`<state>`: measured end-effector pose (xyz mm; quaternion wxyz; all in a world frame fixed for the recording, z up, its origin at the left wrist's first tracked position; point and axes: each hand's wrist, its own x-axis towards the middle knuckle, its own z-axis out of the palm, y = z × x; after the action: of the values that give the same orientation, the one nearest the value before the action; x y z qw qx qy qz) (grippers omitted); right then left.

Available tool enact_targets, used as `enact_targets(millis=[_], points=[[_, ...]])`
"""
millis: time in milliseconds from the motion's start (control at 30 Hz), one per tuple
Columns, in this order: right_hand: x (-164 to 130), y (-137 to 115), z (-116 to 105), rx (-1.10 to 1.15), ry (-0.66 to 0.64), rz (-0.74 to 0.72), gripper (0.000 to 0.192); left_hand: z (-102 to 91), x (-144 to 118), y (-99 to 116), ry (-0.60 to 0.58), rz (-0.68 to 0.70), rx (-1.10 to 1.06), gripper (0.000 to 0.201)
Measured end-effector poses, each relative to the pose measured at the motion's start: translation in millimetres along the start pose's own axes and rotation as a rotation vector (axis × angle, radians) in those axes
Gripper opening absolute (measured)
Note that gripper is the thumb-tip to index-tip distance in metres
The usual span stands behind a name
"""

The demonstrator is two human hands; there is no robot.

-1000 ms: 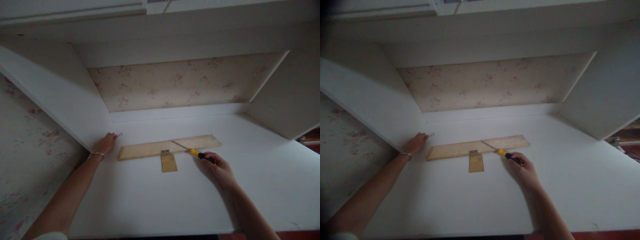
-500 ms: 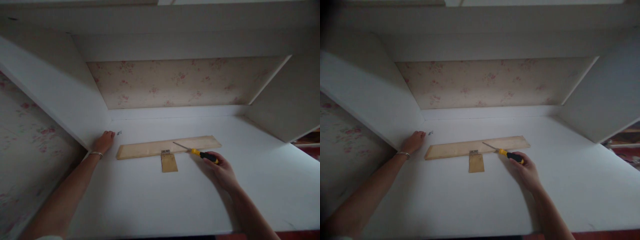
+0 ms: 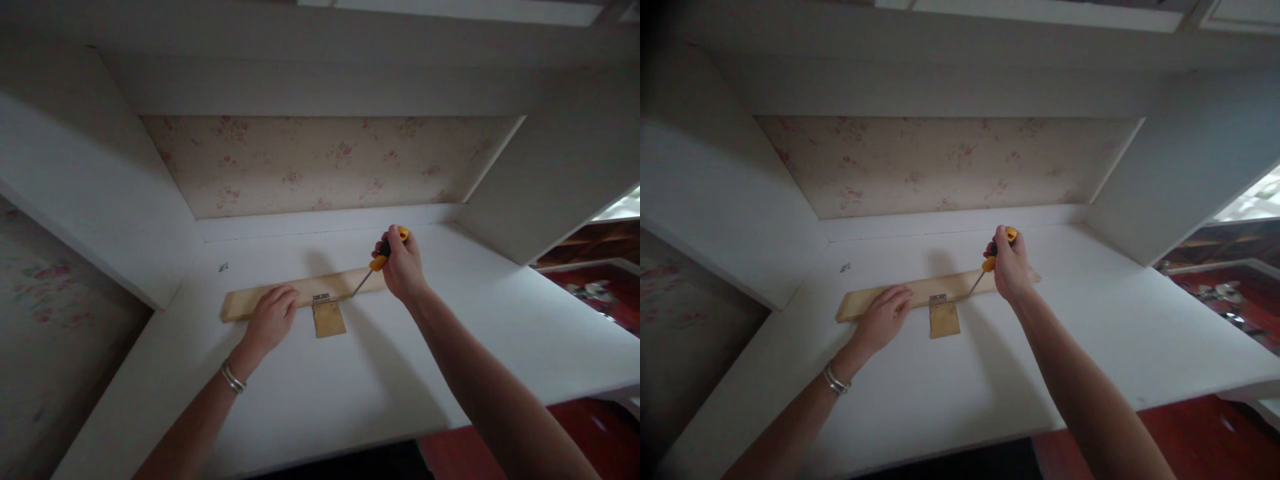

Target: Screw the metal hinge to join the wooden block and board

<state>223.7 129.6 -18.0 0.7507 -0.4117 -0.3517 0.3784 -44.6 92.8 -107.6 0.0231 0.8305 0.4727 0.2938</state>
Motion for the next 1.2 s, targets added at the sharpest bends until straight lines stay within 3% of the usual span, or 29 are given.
enact_targets(millis=[167, 400, 633, 1200], points=[[-14.2, -7.4, 37.4, 0.013, -0.130, 0.013, 0.040, 28.9, 5.1, 10.6, -0.051, 0.107, -0.007, 0.025], [-23.0, 11.9, 63.1, 0.048, -0.261, 0.011, 0.037, 40.1, 6.1, 5.8, -0.066, 0.107, -0.004, 0.025], [-25.4, 29.0, 74.2, -0.013, -0.264, 0.008, 0.039, 39.4, 6.4, 5.0, -0.043, 0.101, 0.038, 0.022], [-26.8, 32.0, 84.2, -0.168, -0.265, -0.026, 0.041, 36.9, 4.6, 7.1, -0.022, 0.072, -0.001, 0.021]])
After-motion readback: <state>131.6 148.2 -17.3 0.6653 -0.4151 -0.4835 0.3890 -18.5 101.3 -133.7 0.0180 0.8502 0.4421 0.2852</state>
